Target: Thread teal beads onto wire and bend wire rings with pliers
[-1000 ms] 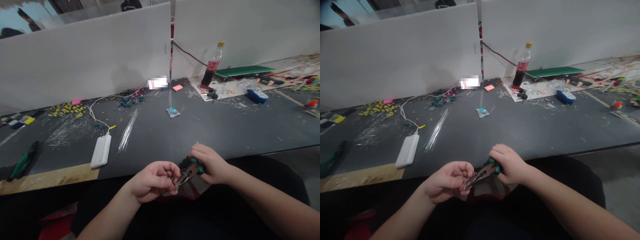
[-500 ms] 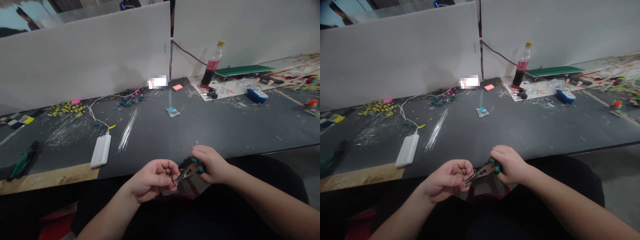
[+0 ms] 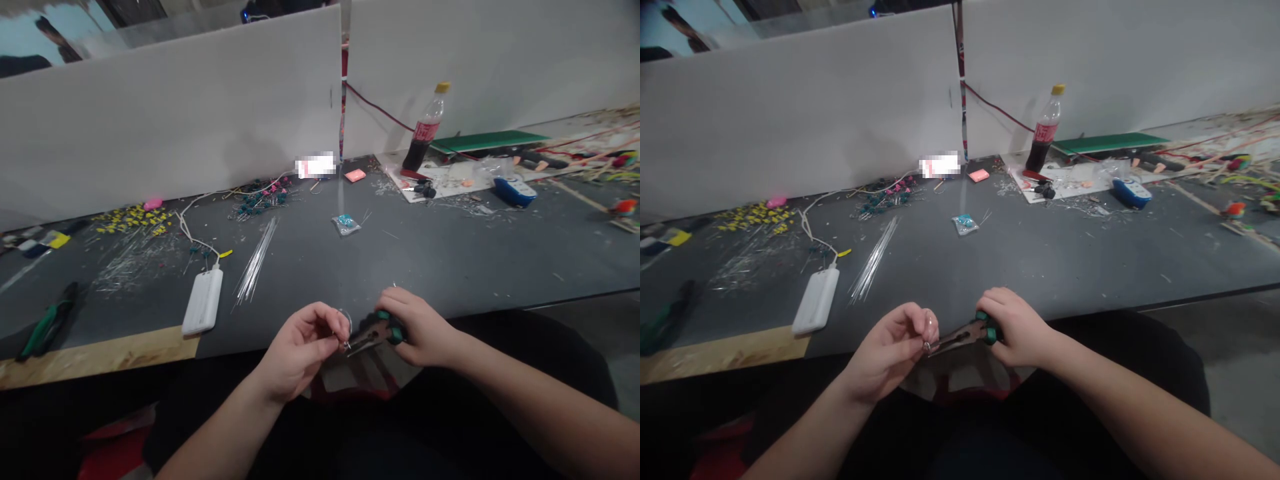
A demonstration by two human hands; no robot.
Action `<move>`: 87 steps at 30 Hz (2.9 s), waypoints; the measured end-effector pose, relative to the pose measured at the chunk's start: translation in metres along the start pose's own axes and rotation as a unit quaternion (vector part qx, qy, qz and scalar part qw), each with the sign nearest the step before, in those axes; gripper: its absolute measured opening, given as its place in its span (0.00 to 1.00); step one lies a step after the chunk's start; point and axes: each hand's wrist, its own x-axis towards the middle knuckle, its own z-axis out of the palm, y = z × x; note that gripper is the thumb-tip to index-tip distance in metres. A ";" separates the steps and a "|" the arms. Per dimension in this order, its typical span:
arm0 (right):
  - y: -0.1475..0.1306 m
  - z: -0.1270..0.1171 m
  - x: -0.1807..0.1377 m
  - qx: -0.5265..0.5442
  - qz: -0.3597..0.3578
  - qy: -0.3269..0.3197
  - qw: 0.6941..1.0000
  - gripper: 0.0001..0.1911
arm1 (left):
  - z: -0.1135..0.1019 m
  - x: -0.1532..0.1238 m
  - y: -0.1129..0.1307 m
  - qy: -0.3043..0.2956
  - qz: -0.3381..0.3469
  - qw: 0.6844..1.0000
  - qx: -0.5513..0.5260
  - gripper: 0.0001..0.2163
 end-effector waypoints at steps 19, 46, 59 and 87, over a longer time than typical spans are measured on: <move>-0.003 0.001 -0.001 -0.030 0.079 0.027 0.996 0.15 | -0.001 -0.009 -0.007 0.158 0.368 0.754 0.521 0.15; 0.004 -0.009 0.000 -0.084 0.000 0.037 0.996 0.13 | -0.006 -0.004 0.001 0.057 0.232 0.874 0.423 0.08; 0.003 -0.005 -0.003 -0.090 0.020 0.028 0.995 0.10 | -0.005 -0.005 -0.005 0.070 0.372 0.785 0.490 0.11; -0.003 -0.004 0.000 0.004 0.053 0.005 0.999 0.15 | -0.015 -0.002 0.018 0.018 0.117 0.940 0.321 0.05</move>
